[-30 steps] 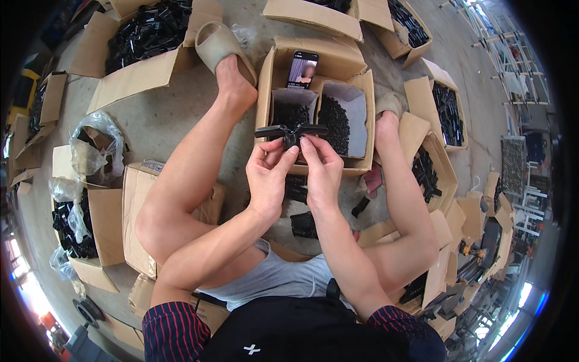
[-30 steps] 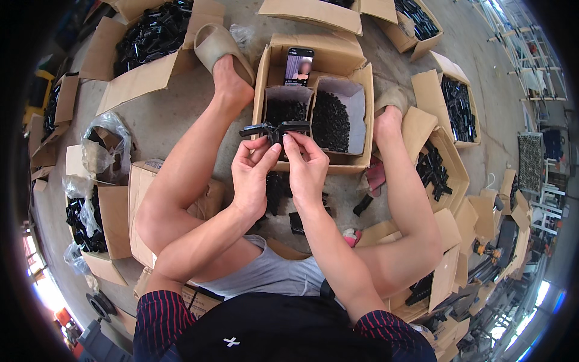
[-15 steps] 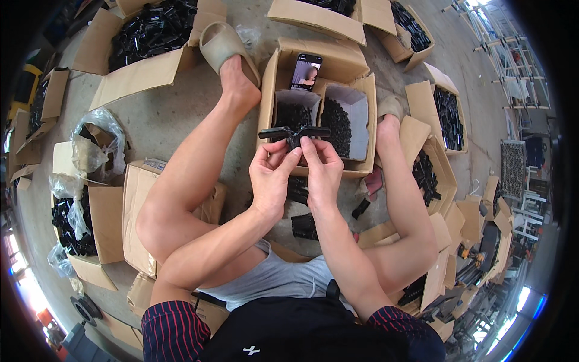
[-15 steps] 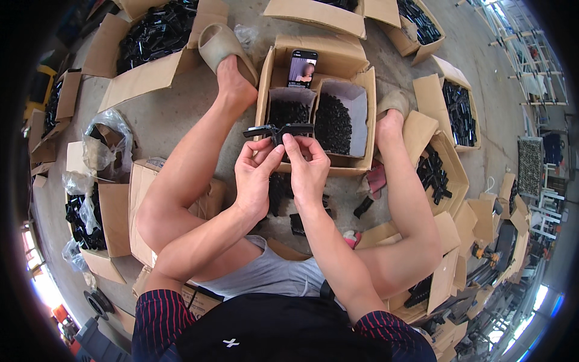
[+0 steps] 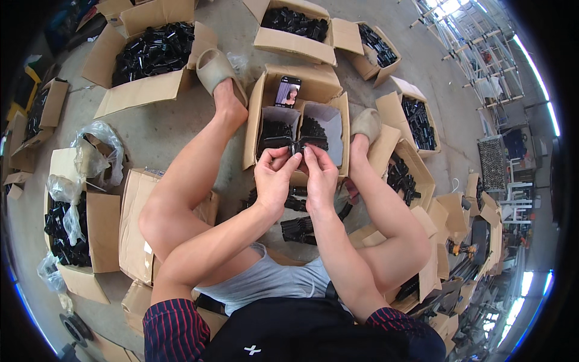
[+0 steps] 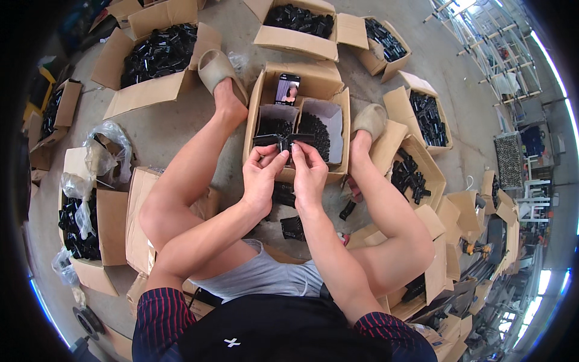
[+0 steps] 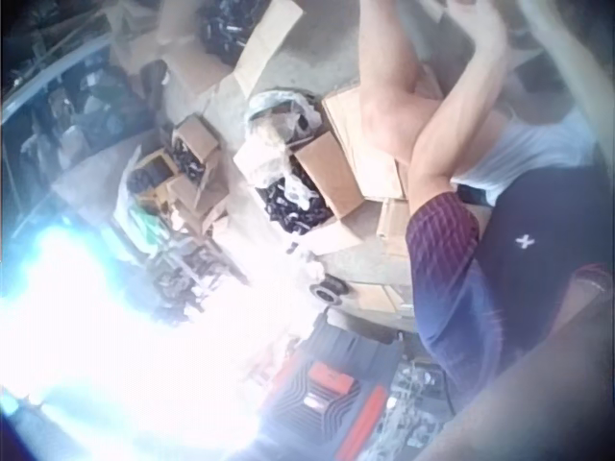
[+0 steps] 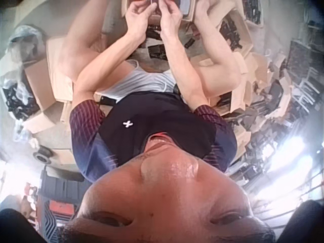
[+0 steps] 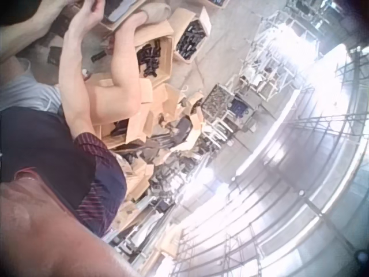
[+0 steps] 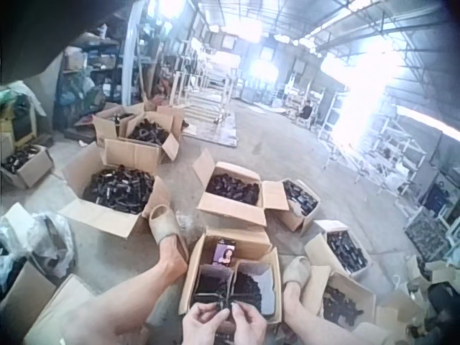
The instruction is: The person assembles small black metal components by hand, selecting pieces from cardboard boxes and fitting them together.
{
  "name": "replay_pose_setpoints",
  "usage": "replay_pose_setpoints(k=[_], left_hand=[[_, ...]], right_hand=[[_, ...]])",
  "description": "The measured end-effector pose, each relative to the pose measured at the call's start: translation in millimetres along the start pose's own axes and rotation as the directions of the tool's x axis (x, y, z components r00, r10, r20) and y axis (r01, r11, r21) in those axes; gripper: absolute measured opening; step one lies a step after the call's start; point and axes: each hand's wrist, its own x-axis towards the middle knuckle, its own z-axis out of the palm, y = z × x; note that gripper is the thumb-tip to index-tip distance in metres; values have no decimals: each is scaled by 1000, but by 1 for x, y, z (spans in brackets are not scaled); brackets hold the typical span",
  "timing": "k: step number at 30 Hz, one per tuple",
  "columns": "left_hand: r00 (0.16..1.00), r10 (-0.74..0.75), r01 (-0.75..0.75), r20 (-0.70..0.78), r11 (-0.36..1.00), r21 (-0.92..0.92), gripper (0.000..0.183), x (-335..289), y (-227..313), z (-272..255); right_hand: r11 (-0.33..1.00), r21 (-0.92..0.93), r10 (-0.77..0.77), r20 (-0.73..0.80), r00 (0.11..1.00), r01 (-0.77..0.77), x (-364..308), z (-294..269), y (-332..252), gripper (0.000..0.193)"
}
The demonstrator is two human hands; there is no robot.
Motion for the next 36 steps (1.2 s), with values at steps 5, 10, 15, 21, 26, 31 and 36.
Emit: replay_pose_setpoints(k=[5,10,15,21,26,31,36], left_hand=[[999,6,-7,47,1000,24,26,-9,-4,-1],[997,5,-8,73,999,41,26,-18,-3,-5],[994,-9,3,107,998,56,26,-23,-3,-1],[993,-27,21,114,998,55,25,-28,0,2],[990,-5,3,140,1000,11,25,-28,-2,3],[991,0,-3,131,1000,23,24,-28,0,4],[990,-22,14,141,998,57,25,-26,-4,1]], right_hand=[[998,-61,-29,-44,999,26,-10,-10,-1,22],[994,-111,-27,-64,998,19,-22,-14,-3,21],[993,-110,-52,-97,994,41,-30,-18,-12,21],[977,-196,-112,-133,985,84,-29,-18,-12,21],[982,-145,-137,-101,985,122,-33,-17,-13,23],[973,-199,-137,-91,986,117,-34,-19,-10,26],[979,-186,-107,-96,990,88,-36,-20,-9,27]])
